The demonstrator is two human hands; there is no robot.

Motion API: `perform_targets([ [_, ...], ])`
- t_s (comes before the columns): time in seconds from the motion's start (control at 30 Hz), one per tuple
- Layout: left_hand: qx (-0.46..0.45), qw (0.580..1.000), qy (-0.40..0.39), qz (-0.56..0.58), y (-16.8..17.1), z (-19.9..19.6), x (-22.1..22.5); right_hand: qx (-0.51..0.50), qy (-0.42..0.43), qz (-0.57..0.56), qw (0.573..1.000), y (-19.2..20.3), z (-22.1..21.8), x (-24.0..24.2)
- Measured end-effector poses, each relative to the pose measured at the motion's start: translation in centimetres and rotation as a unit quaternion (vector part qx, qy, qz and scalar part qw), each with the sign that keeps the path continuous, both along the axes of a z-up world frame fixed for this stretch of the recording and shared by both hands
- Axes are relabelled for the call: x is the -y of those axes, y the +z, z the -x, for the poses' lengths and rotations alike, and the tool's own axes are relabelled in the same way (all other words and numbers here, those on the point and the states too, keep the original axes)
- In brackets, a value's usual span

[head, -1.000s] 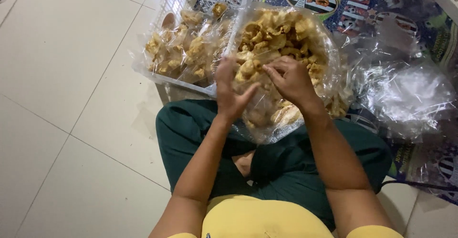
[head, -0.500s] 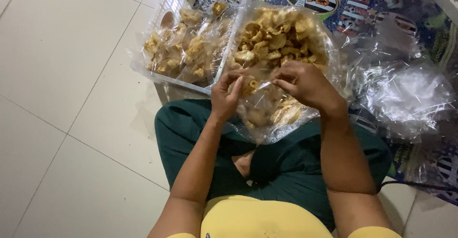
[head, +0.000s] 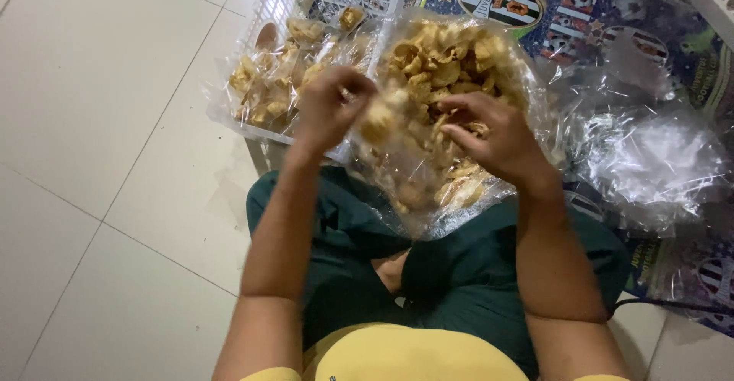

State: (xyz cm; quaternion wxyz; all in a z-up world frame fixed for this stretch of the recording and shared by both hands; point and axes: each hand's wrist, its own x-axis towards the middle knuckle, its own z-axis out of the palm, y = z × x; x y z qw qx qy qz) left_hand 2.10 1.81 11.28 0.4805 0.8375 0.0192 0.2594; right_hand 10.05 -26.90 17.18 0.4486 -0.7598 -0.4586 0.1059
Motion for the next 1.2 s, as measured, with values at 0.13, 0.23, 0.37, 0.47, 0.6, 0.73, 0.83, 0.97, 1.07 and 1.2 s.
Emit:
perform_targets([
  [0.13, 0.019, 0.984, 0.069, -0.164, 6.6, -3.0, -5.5, 0.052, -0.076, 0.046, 0.995, 1.1, -1.2, 0.9],
  [0.23, 0.159, 0.95, 0.116, -0.241, 5.2, -7.2, -9.9, 0.067, -0.093, 0.044, 0.992, 0.3, -2.5, 1.6],
  [0.37, 0.135, 0.956, 0.176, -0.191, 1.4, -11.1, -12.2, 0.078, -0.129, 0.107, 0.983, -2.0, -4.5, 2.3],
  [0.47, 0.084, 0.964, 0.191, -0.162, -4.6, -13.1, -12.7, 0.009, -0.154, 0.202, 0.967, -2.8, -5.0, 1.5],
  [0.6, -0.124, 0.966, 0.193, -0.119, -9.7, -11.6, -10.8, -0.152, -0.144, 0.334, 0.919, -2.0, -4.3, -1.1],
  [0.73, -0.285, 0.944, 0.153, -0.07, -8.4, -9.5, -9.4, -0.094, -0.067, 0.439, 0.891, -6.3, -4.3, -2.5],
  [0.83, -0.33, 0.929, 0.118, -0.116, -8.4, -8.9, -10.5, -0.183, -0.087, 0.436, 0.877, -9.9, -3.9, -3.7],
  [0.97, -0.237, 0.936, 0.101, -0.239, -11.8, -8.4, -14.1, -0.092, -0.072, 0.278, 0.953, -20.0, -5.6, -3.8],
  [1.07, -0.09, 0.955, 0.109, -0.26, -9.3, -5.9, -11.4, -0.125, -0.125, 0.229, 0.957, -21.3, -5.6, -4.2],
  [1.2, 0.031, 0.968, 0.115, -0.222, -8.5, -2.7, -6.0, -0.154, -0.149, 0.14, 0.967, -17.2, -4.5, -4.2],
])
